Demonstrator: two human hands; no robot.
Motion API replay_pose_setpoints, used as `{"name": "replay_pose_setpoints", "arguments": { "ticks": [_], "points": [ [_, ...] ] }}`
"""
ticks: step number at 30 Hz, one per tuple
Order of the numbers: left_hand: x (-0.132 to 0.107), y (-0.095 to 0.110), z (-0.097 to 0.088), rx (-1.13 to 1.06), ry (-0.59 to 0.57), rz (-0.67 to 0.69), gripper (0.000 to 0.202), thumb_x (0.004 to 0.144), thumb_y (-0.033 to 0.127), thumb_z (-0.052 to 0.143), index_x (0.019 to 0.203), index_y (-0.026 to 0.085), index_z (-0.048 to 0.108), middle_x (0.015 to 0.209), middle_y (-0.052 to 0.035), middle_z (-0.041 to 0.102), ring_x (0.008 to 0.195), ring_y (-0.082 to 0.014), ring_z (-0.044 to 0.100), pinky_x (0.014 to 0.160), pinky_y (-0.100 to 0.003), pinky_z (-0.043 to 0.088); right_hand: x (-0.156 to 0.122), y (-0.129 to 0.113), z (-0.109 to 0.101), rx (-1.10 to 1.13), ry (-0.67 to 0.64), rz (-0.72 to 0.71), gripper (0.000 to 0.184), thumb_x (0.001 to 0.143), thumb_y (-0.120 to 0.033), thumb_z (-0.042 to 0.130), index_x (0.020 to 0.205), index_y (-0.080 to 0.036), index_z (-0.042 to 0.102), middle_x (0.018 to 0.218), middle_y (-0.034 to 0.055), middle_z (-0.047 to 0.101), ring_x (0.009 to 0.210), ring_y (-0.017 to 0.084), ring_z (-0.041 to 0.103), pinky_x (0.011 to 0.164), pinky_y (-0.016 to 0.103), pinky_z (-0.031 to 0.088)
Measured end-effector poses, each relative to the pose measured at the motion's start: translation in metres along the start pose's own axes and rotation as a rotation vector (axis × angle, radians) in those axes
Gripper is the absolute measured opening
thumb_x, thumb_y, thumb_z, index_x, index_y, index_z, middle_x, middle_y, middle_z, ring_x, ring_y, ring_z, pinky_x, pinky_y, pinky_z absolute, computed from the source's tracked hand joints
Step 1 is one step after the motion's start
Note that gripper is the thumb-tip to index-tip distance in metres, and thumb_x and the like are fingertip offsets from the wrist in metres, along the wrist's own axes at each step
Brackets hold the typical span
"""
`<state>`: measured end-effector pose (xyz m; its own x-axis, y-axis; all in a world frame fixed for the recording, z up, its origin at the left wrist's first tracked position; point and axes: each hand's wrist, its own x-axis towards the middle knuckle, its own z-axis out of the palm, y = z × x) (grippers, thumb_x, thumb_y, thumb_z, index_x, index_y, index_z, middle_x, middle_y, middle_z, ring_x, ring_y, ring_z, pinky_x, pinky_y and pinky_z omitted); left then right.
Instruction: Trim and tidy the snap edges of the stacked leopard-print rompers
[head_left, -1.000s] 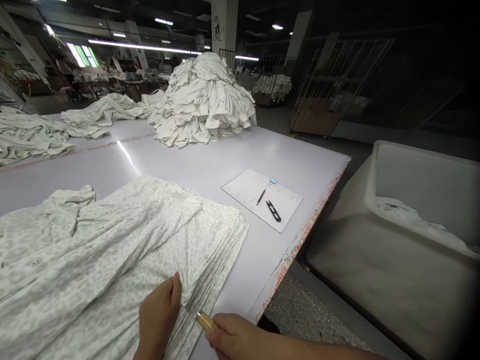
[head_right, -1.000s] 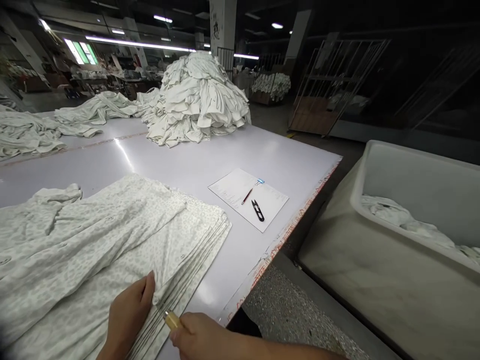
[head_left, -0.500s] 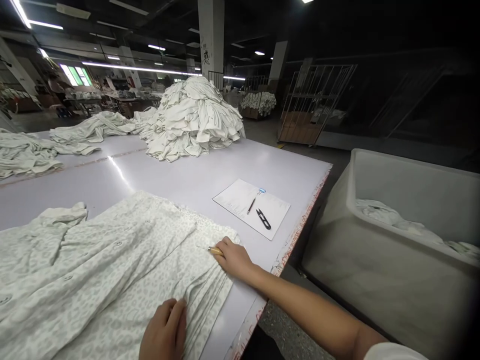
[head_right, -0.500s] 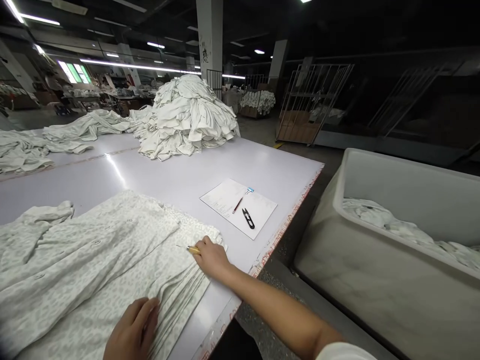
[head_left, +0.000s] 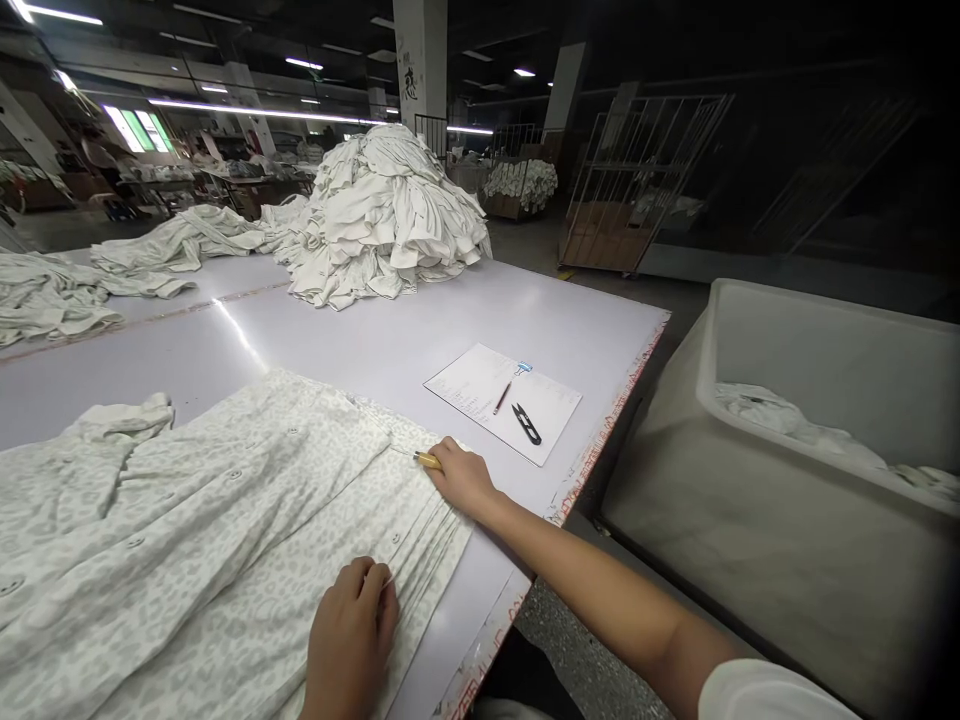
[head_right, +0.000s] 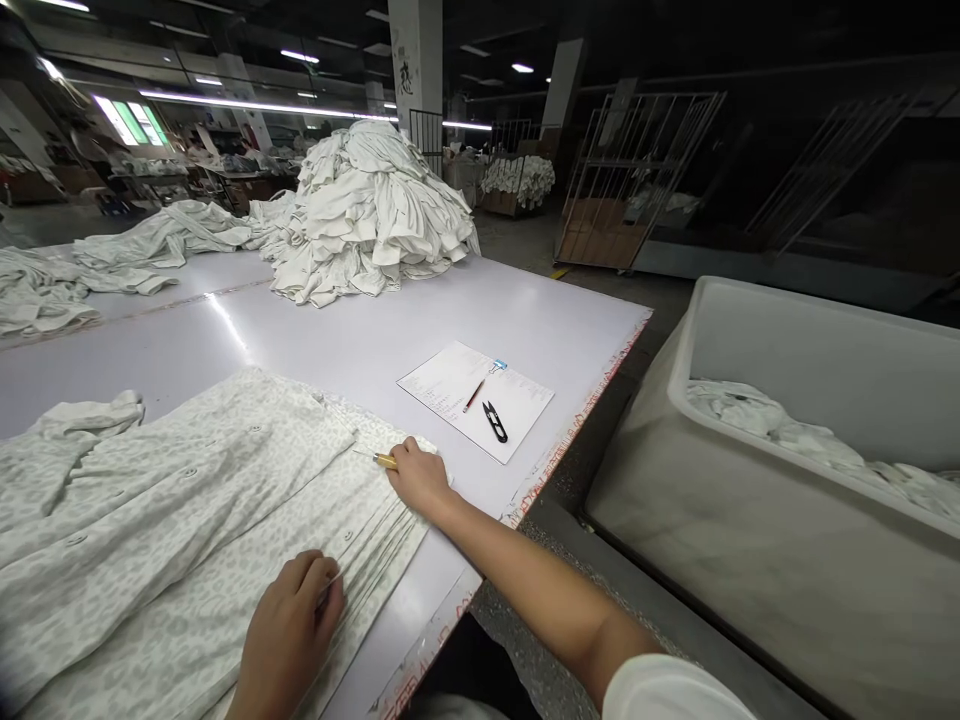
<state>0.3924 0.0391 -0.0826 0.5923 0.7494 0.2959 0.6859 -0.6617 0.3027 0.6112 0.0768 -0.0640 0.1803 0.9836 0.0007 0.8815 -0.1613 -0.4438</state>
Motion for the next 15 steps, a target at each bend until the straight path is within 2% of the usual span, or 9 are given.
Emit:
{"name": "replay_pose_setpoints", "arguments": {
  "ticks": [3,5,6,8,10,11,13,15],
  "points": [
    [0.01,0.004,0.003,-0.115,0.008,-0.078,0.016,0.086,0.026,0.039,0.087,0.02,0.054,0.092,-0.0047,0.058,0.083,-0.0212,0.05,0.07,-0.034,0.037,-0.008,-0.006,-0.004,0.028,0.02,0.007,0.026,0.085,-0.029,0.044,0.109,-0.019,0.048,0.111,0.0079,0.048,0.081,0.018,0.054,0.063,0.028,0.038],
    [0.015,0.004,0.007,-0.205,0.008,-0.123,0.02,0.087,0.029,0.037,0.088,0.021,0.055,0.092,-0.0039,0.059,0.085,-0.0214,0.051,0.074,-0.035,0.038,-0.028,-0.012,-0.007,0.054,0.044,-0.004,0.029,0.088,-0.03,0.04,0.115,-0.019,0.043,0.111,0.0083,0.049,0.083,0.018,0.055,0.064,0.027,0.039],
    [0.017,0.004,0.009,-0.239,0.01,-0.15,0.021,0.088,0.031,0.037,0.087,0.02,0.055,0.09,-0.0035,0.059,0.084,-0.0208,0.051,0.075,-0.035,0.04,-0.041,-0.015,-0.009,0.115,0.009,-0.018,0.029,0.09,-0.032,0.035,0.115,-0.019,0.042,0.106,0.0072,0.053,0.08,0.016,0.056,0.063,0.026,0.039],
    [0.02,0.003,0.011,-0.303,0.014,-0.226,0.024,0.088,0.035,0.037,0.087,0.02,0.055,0.084,-0.0026,0.06,0.078,-0.0184,0.054,0.07,-0.031,0.043,-0.069,-0.019,-0.011,0.342,-0.194,-0.045,0.031,0.093,-0.038,0.025,0.107,-0.02,0.045,0.085,0.0025,0.06,0.065,0.013,0.056,0.057,0.023,0.039],
    [0.022,0.0,0.011,-0.38,0.005,-0.306,0.025,0.087,0.04,0.038,0.088,0.02,0.054,0.077,-0.0002,0.06,0.064,-0.0148,0.054,0.059,-0.026,0.044,-0.094,-0.022,-0.01,0.563,-0.421,-0.041,0.034,0.093,-0.044,0.025,0.092,-0.019,0.048,0.063,-0.0018,0.057,0.051,0.01,0.052,0.052,0.021,0.037],
    [0.023,-0.002,0.01,-0.418,-0.007,-0.334,0.026,0.087,0.041,0.039,0.087,0.02,0.054,0.074,0.0013,0.06,0.059,-0.0132,0.053,0.055,-0.024,0.043,-0.103,-0.023,-0.009,0.621,-0.478,-0.019,0.033,0.092,-0.045,0.028,0.085,-0.018,0.047,0.056,-0.0028,0.054,0.048,0.01,0.05,0.05,0.021,0.036],
    [0.024,-0.003,0.008,-0.486,-0.034,-0.353,0.026,0.086,0.044,0.041,0.084,0.021,0.054,0.072,0.0033,0.06,0.059,-0.0118,0.054,0.052,-0.021,0.043,-0.112,-0.025,-0.002,0.62,-0.453,0.045,0.031,0.09,-0.043,0.035,0.076,-0.018,0.045,0.05,-0.0036,0.049,0.047,0.01,0.048,0.05,0.02,0.034],
    [0.022,-0.003,0.008,-0.527,-0.039,-0.348,0.025,0.085,0.044,0.043,0.085,0.021,0.055,0.076,0.0028,0.061,0.068,-0.0125,0.056,0.057,-0.02,0.044,-0.111,-0.029,0.008,0.67,-0.428,0.121,0.028,0.089,-0.041,0.037,0.074,-0.018,0.044,0.049,-0.0042,0.046,0.046,0.009,0.045,0.049,0.02,0.033]
  ]
}}
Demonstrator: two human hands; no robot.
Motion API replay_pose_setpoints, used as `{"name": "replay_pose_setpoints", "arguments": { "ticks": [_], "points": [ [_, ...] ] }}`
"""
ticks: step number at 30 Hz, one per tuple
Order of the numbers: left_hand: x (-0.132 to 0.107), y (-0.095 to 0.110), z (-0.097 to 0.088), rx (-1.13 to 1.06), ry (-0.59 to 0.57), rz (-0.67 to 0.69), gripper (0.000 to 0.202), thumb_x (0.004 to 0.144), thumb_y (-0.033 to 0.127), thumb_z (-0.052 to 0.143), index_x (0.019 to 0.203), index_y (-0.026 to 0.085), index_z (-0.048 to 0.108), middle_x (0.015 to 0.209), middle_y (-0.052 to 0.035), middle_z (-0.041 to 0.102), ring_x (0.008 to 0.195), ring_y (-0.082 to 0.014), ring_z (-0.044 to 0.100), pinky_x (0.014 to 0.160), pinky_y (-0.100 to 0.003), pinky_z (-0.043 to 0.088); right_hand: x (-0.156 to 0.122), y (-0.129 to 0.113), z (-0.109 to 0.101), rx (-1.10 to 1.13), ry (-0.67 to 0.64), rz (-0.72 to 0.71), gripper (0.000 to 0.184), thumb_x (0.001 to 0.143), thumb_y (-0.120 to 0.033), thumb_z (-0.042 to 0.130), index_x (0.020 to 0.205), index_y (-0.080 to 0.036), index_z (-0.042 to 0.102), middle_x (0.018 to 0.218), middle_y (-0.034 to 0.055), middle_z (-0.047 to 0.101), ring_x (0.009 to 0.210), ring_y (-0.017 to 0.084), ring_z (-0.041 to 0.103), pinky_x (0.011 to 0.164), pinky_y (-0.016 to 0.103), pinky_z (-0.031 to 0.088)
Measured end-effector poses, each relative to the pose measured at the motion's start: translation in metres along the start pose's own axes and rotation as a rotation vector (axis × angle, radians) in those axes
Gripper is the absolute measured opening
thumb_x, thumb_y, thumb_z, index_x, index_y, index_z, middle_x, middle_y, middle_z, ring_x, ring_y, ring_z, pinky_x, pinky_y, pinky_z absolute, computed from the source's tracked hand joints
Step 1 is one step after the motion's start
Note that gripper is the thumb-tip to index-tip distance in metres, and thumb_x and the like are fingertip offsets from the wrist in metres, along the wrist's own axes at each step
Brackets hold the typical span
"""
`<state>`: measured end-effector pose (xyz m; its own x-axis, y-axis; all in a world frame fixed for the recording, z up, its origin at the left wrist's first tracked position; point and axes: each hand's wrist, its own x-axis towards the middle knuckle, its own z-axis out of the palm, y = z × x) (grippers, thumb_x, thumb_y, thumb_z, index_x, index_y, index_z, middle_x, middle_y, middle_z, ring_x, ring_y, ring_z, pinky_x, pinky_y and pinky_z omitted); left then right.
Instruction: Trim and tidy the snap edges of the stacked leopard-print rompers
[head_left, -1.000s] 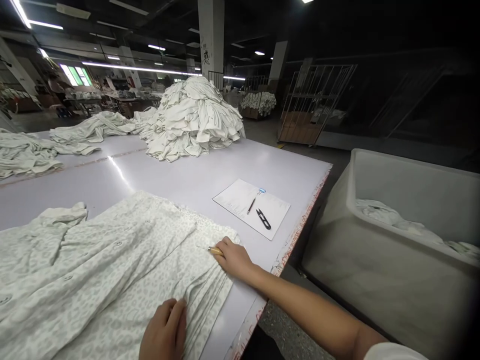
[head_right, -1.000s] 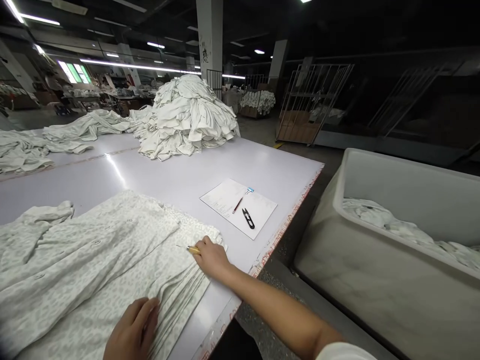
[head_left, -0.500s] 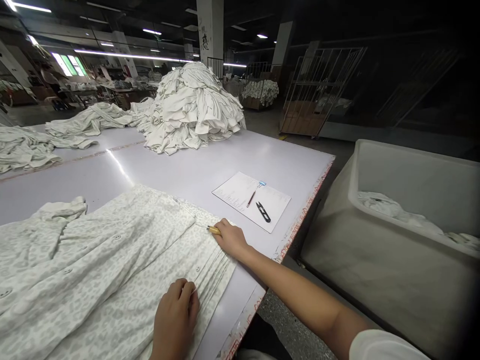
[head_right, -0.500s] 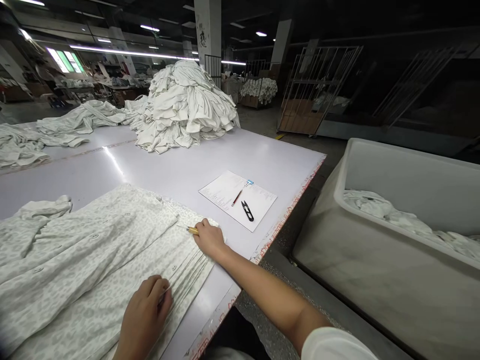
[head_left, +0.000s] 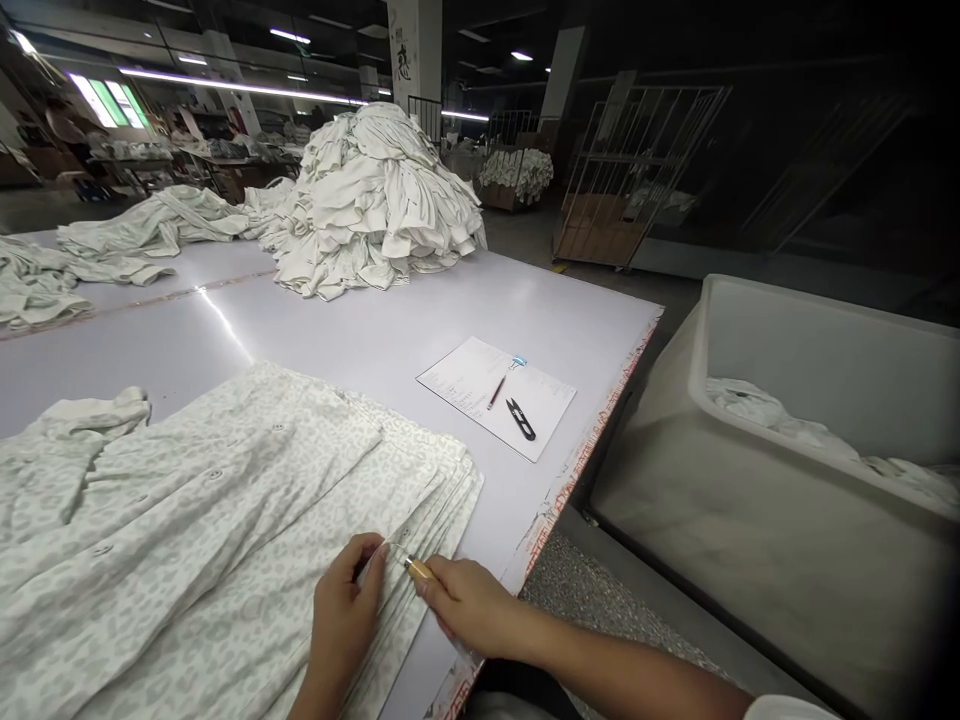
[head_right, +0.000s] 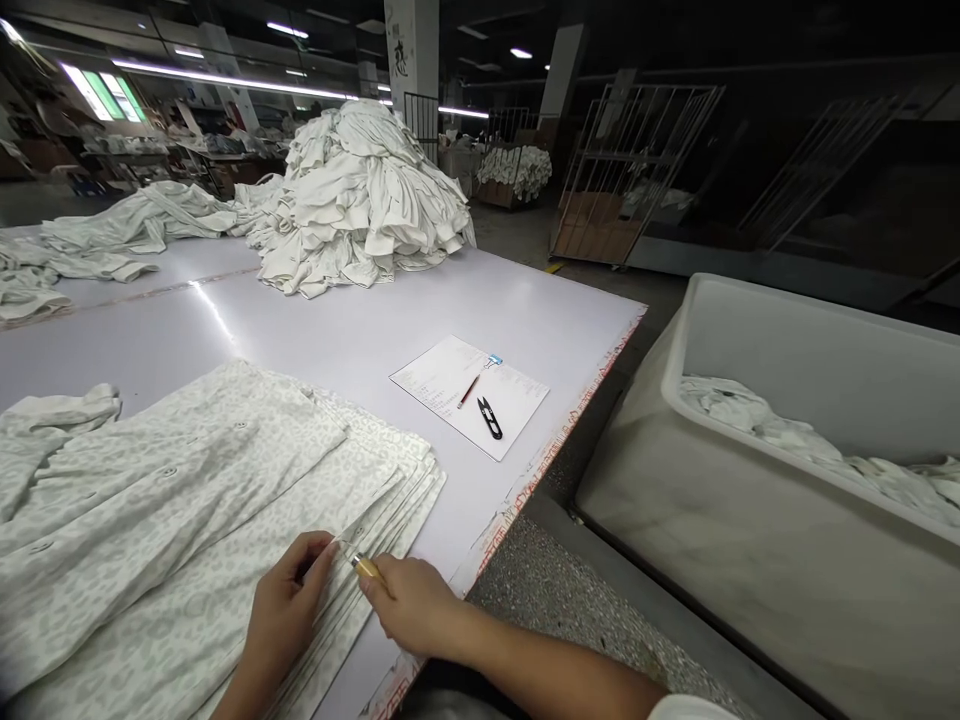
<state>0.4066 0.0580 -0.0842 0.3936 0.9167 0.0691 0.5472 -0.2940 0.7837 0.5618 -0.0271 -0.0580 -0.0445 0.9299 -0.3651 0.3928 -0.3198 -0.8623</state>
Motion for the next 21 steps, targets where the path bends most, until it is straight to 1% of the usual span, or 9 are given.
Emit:
{"name": "replay_pose_setpoints", "arguments": {
  "ticks": [2,4,7,8,10,14,18,20,21],
  "points": [
    [-0.005,-0.001,0.003,-0.012,-0.018,0.039,0.024,0.085,0.042,0.044,0.085,0.022,0.056,0.079,0.0012,0.061,0.074,-0.0139,0.056,0.064,-0.023,0.045,0.012,0.0,0.007,0.163,-0.02,0.086,0.026,0.09,-0.039,0.034,0.078,-0.018,0.044,0.05,-0.0052,0.044,0.041,0.008,0.04,0.045,0.02,0.031],
    [-0.013,-0.003,0.007,0.035,-0.059,0.149,0.023,0.086,0.038,0.04,0.088,0.023,0.058,0.083,-0.0004,0.061,0.08,-0.0156,0.055,0.072,-0.027,0.044,0.023,0.001,0.01,0.31,-0.066,0.17,0.029,0.092,-0.039,0.026,0.083,-0.018,0.043,0.051,-0.0062,0.042,0.036,0.007,0.036,0.04,0.02,0.029],
    [-0.021,-0.004,0.013,0.172,-0.08,0.254,0.03,0.089,0.036,0.029,0.1,0.021,0.053,0.094,-0.0046,0.058,0.09,-0.0182,0.05,0.082,-0.032,0.04,0.027,0.003,0.002,0.361,-0.163,0.209,0.034,0.093,-0.04,0.023,0.081,-0.017,0.044,0.047,-0.0069,0.038,0.033,0.007,0.032,0.037,0.019,0.028],
    [-0.021,-0.004,0.015,0.211,-0.074,0.239,0.032,0.09,0.036,0.026,0.1,0.019,0.051,0.096,-0.0064,0.057,0.091,-0.0188,0.049,0.083,-0.033,0.039,0.025,0.004,-0.004,0.358,-0.203,0.21,0.033,0.092,-0.041,0.028,0.078,-0.016,0.045,0.045,-0.0069,0.038,0.032,0.007,0.032,0.036,0.019,0.027],
    [-0.017,-0.001,0.014,0.26,-0.093,0.17,0.034,0.089,0.039,0.024,0.088,0.018,0.05,0.089,-0.0075,0.055,0.085,-0.0194,0.049,0.079,-0.033,0.038,0.015,0.005,-0.015,0.339,-0.258,0.217,0.032,0.089,-0.043,0.036,0.075,-0.016,0.046,0.043,-0.007,0.039,0.031,0.006,0.032,0.034,0.018,0.026],
    [0.006,0.007,0.006,0.368,-0.157,-0.011,0.043,0.088,0.047,0.024,0.061,0.019,0.041,0.062,-0.0028,0.05,0.059,-0.0171,0.044,0.057,-0.03,0.029,-0.012,-0.006,-0.027,0.304,-0.255,0.22,0.029,0.09,-0.04,0.035,0.076,-0.017,0.045,0.046,-0.007,0.04,0.032,0.006,0.033,0.034,0.017,0.027],
    [0.03,0.013,0.001,0.419,-0.16,-0.152,0.051,0.087,0.051,0.02,0.054,0.018,0.039,0.055,-0.0022,0.052,0.057,-0.0165,0.044,0.056,-0.028,0.025,-0.029,-0.02,-0.02,0.276,-0.232,0.198,0.023,0.089,-0.034,0.035,0.075,-0.017,0.041,0.047,-0.0073,0.038,0.033,0.005,0.031,0.036,0.016,0.026],
    [0.036,0.013,0.003,0.405,-0.183,-0.205,0.053,0.086,0.054,0.018,0.057,0.019,0.046,0.06,-0.0018,0.056,0.06,-0.0176,0.048,0.057,-0.028,0.028,-0.026,-0.023,-0.01,0.226,-0.213,0.191,0.02,0.088,-0.031,0.031,0.08,-0.017,0.042,0.05,-0.0064,0.04,0.034,0.006,0.034,0.038,0.017,0.029],
    [0.037,0.012,0.004,0.388,-0.195,-0.228,0.054,0.086,0.056,0.018,0.06,0.02,0.049,0.061,-0.0011,0.057,0.061,-0.0178,0.049,0.056,-0.027,0.03,-0.02,-0.024,-0.004,0.131,-0.169,0.139,0.019,0.088,-0.031,0.031,0.084,-0.017,0.044,0.054,-0.0046,0.044,0.038,0.007,0.039,0.041,0.019,0.033]
  ]
}}
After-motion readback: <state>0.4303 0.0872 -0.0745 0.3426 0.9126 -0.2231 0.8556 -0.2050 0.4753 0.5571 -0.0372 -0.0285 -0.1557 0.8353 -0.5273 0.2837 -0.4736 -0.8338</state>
